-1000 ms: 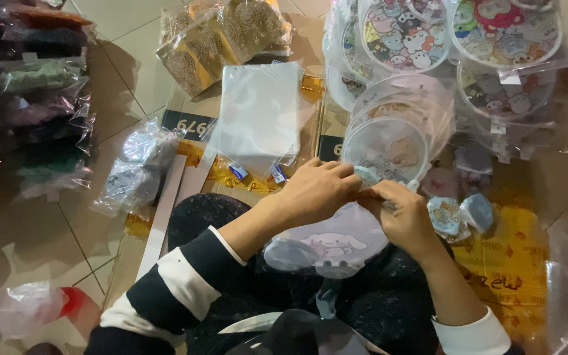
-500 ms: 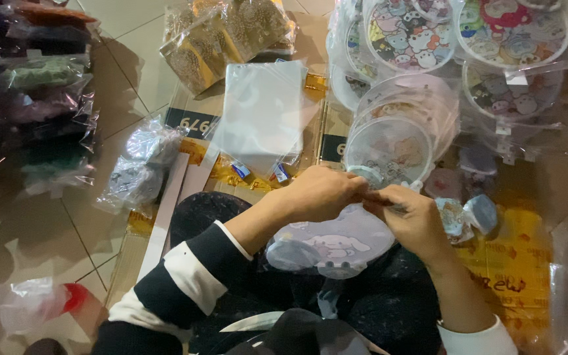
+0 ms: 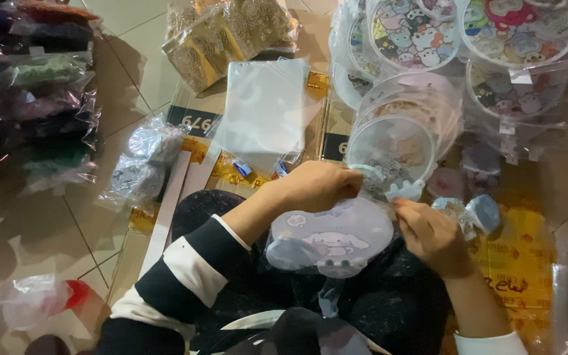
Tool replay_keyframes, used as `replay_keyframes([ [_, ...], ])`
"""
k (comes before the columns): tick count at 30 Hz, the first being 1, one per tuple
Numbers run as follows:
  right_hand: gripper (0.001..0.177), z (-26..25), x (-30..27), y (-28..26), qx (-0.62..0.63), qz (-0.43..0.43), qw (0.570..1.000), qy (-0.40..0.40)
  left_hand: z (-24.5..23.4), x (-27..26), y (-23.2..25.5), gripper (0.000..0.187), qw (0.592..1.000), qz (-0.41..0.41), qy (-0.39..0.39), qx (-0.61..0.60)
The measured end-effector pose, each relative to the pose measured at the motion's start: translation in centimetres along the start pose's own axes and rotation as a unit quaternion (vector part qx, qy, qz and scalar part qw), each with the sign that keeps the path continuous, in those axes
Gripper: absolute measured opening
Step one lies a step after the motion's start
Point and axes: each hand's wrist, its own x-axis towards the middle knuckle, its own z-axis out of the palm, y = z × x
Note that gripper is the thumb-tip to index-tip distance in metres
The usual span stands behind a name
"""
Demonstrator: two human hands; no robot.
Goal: The person places cartoon-themed hand fans into plastic sleeves and staples them to cardboard strips while working on a floor covered in stock items.
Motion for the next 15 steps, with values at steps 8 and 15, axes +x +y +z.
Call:
replay_keyframes([
  [8, 0.014, -0.5, -0.7, 1.0, 0.044, 0.001, 0.999, 0.007, -0.7, -0.3, 0.2, 0.013, 1.0, -0.004, -0.003, 0.002],
  [15, 0.007, -0.1, -2.6, 1.8, -0.033, -0.057, 0.998, -0.008, 0.3, -0.2, -0.2, 0.015, 1.0, -0.007, 0.019, -0.005],
])
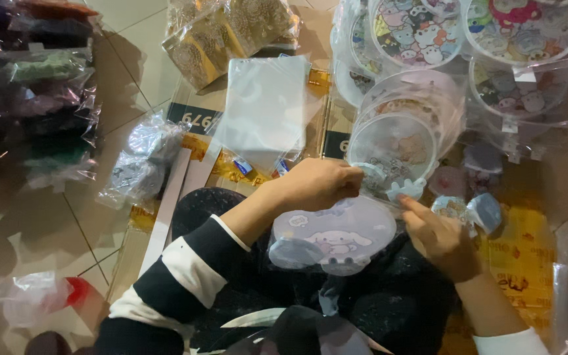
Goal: The person places cartoon-themed hand fans into plastic sleeves and staples them to cardboard strips while working on a floor covered in stock items.
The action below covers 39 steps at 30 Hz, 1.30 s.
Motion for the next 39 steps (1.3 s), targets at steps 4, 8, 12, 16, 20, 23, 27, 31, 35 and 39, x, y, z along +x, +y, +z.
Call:
replay_keyframes([
  [4, 0.012, 0.1, 0.4, 0.8, 0.025, -0.017, 0.999, -0.017, -0.3, -0.3, 0.9, 0.012, 1.0, 0.009, 0.001, 0.004],
  [8, 0.008, 1.0, 0.1, 0.9, 0.017, -0.012, 1.0, 0.017, -0.7, -0.7, 1.1, 0.016, 1.0, 0.01, 0.009, -0.01],
  [12, 0.036, 3.5, 0.4, 0.4, 0.026, 0.008, 0.989, 0.144, -0.2, -0.8, 0.8, 0.014, 1.0, 0.015, 0.017, -0.008],
  [16, 0.017, 2.2, 0.5, -0.6, 0.093, 0.071, 0.991, 0.065, 0.3, -0.8, 0.5, 0.016, 1.0, -0.001, 0.02, -0.002],
  [20, 0.022, 2.0, -0.7, -0.8, 0.303, 0.302, 0.904, 0.021, 0.2, -1.0, 0.4, 0.014, 0.999, 0.004, 0.038, 0.014],
  [23, 0.024, 2.2, -1.7, 0.2, 0.401, 0.386, 0.831, 0.013, 0.2, -1.3, 0.6, 0.011, 0.997, 0.023, 0.061, 0.048],
  [27, 0.012, 1.7, -0.8, 0.7, 0.389, 0.404, 0.828, -0.029, 1.7, -1.5, 0.8, 0.006, 0.977, 0.081, 0.118, 0.159],
  [31, 0.022, 0.8, 2.3, 0.7, 0.317, 0.331, 0.885, -0.082, 3.6, -1.0, 1.1, 0.007, 0.969, 0.085, 0.147, 0.178],
  [35, 0.023, 1.9, 2.9, 0.1, 0.205, 0.256, 0.939, -0.108, 4.4, -0.2, 1.4, 0.009, 0.959, 0.098, 0.173, 0.201],
  [39, 0.016, 0.9, 6.8, -2.6, 0.288, 0.297, 0.908, -0.066, 3.6, -0.3, 3.1, 0.013, 0.956, 0.116, 0.203, 0.18],
])
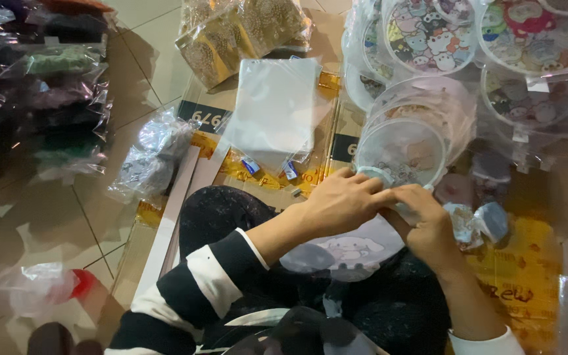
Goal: The person places cartoon-themed hand fans into plastic sleeves and staples them to cardboard strips while working on a floor covered in stock items.
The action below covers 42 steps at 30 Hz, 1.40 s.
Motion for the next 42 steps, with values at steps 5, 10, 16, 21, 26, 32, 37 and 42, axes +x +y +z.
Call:
replay_keyframes([
  [5, 0.008, 0.2, -0.8, 2.2, 0.032, 0.069, 0.997, 0.026, 0.4, 0.1, -0.2, 0.016, 0.999, 0.008, 0.023, 0.023],
  [10, 0.015, -0.1, -0.5, 0.7, -0.015, 0.074, 0.997, 0.028, 1.1, 0.0, -0.5, 0.015, 0.999, 0.023, 0.031, 0.026],
  [16, 0.011, 0.1, -0.1, 0.8, 0.017, 0.045, 0.999, 0.019, 1.2, 0.0, -1.1, 0.012, 0.999, 0.033, 0.018, 0.024],
  [21, 0.007, 0.4, 0.1, -0.1, 0.021, 0.04, 0.999, 0.03, 0.8, -0.2, -1.5, 0.014, 0.999, 0.042, -0.015, 0.0],
  [26, 0.004, 0.0, 0.2, 0.3, 0.018, 0.018, 0.999, 0.019, -1.6, -0.8, -2.1, 0.013, 0.996, 0.053, -0.014, 0.063],
  [32, 0.006, 0.0, 0.5, -0.4, 0.014, 0.013, 1.0, 0.016, -0.1, -1.9, -2.9, 0.013, 0.976, 0.14, 0.071, 0.152],
  [37, 0.007, 0.1, 0.4, 0.7, 0.021, 0.0, 1.0, 0.009, -0.1, -2.0, -3.7, 0.01, 0.956, 0.207, 0.102, 0.18],
  [42, 0.006, -0.1, 0.5, 0.5, 0.018, -0.009, 1.0, 0.01, -0.9, -2.6, -4.4, 0.018, 0.95, 0.227, 0.084, 0.198],
])
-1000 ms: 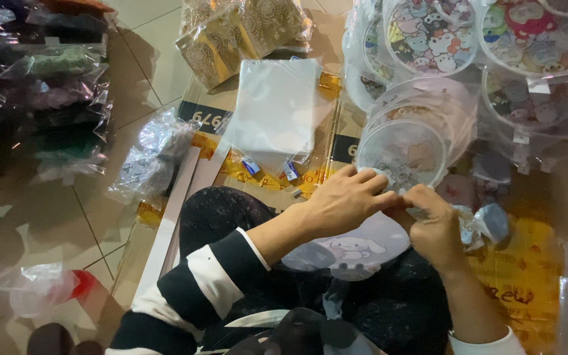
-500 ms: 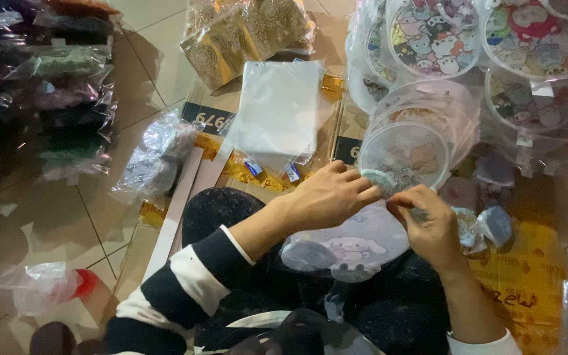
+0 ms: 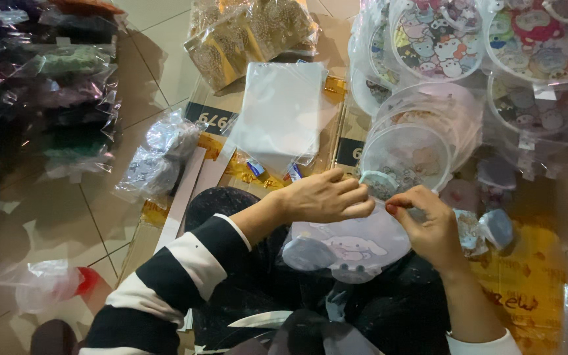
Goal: The person places cartoon-themed hand fans into plastic sleeves and staples them to cardboard strips while working on a floor covered in stock items.
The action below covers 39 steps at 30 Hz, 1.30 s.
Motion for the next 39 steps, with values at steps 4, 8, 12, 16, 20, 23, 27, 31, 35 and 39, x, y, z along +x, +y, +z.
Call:
replay_keyframes([
  [4, 0.005, 0.0, 0.1, 0.1, 0.018, 0.02, 1.0, -0.004, -1.7, 0.0, -1.2, 0.026, 0.961, -0.029, -0.256, -0.104],
  [8, 0.007, 0.0, 0.3, 0.3, 0.005, 0.026, 1.0, -0.006, -0.6, -1.1, -1.1, 0.011, 0.99, -0.114, -0.014, -0.081],
  [12, 0.012, 0.2, 0.2, 0.2, -0.016, 0.027, 1.0, -0.002, 1.5, -2.4, -0.5, 0.011, 0.949, -0.245, 0.031, -0.198],
  [16, 0.011, 0.3, 0.3, -0.2, -0.007, 0.039, 0.999, 0.004, 0.2, -2.9, 0.2, 0.023, 0.862, -0.376, 0.047, -0.337],
  [20, 0.009, 0.3, 0.4, -0.4, 0.008, 0.032, 0.999, 0.0, -0.3, -2.5, 0.1, 0.027, 0.748, -0.448, 0.101, -0.479],
  [23, 0.008, 0.5, 0.3, 0.2, 0.008, 0.034, 0.999, 0.002, -0.9, -2.7, -0.1, 0.026, 0.76, -0.444, 0.1, -0.464],
  [27, 0.006, 0.4, 0.5, 0.3, 0.014, 0.05, 0.999, -0.001, -0.8, -3.0, 0.4, 0.021, 0.788, -0.469, 0.099, -0.387],
  [31, 0.008, 0.4, 0.3, 1.3, 0.026, 0.053, 0.998, 0.006, -1.4, -2.2, -0.1, 0.035, 0.791, -0.448, 0.113, -0.401],
  [35, 0.009, 0.1, 0.6, 0.3, 0.006, 0.058, 0.998, -0.009, -3.0, 0.5, -0.9, 0.03, 0.854, -0.405, 0.052, -0.322],
  [39, 0.009, 0.4, 1.1, -1.8, -0.034, 0.063, 0.997, -0.001, -2.2, 3.8, -0.3, 0.04, 0.951, -0.283, -0.039, -0.118],
])
